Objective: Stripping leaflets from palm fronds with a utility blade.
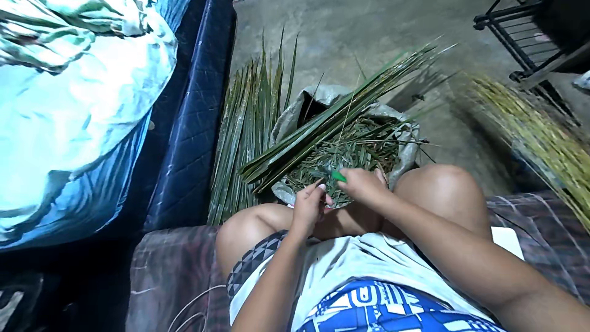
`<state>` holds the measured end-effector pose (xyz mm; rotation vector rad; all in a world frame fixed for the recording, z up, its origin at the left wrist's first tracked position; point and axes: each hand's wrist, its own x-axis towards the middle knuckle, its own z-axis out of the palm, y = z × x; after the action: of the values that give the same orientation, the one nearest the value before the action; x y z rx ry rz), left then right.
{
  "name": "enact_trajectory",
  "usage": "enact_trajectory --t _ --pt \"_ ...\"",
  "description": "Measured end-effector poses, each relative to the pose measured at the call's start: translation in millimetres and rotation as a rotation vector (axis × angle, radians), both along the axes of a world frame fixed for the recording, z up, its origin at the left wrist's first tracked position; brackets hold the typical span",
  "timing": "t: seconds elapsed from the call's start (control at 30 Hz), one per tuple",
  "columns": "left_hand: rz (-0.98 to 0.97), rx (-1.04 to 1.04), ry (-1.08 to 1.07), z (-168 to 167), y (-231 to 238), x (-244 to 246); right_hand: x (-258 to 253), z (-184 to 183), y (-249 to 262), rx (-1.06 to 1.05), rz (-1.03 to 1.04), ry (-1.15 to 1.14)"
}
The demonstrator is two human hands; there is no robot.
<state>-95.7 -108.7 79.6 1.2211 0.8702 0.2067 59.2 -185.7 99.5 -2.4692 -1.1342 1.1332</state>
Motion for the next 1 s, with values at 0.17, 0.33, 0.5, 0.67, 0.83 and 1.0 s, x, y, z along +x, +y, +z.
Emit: enact_trajectory --t 0.17,0.33,0.5,0.67,0.83,1.0 --pt "-0.042 0.000 0.011 0 -5 0 60 -29 3 0.121 -0.365 -0.059" --pt "-0.165 0.079 0.090 3 -6 3 38 -28 6 0.280 -0.402 0.367" --pt "-0.372 0.178 0.259 1 -9 7 47 -39 5 0.449 -0.472 0.353" --pt "-0.377 0.423 0.306 0 -8 7 49 -33 4 0.472 -0.385 0.178" --pt "-0.282 0.531 0.377 -4 0 6 2 -12 -5 0.178 -0.031 0.213" --pt "-0.297 0.595 0.465 -1 -2 9 -23 3 -6 0.012 0.164 0.032"
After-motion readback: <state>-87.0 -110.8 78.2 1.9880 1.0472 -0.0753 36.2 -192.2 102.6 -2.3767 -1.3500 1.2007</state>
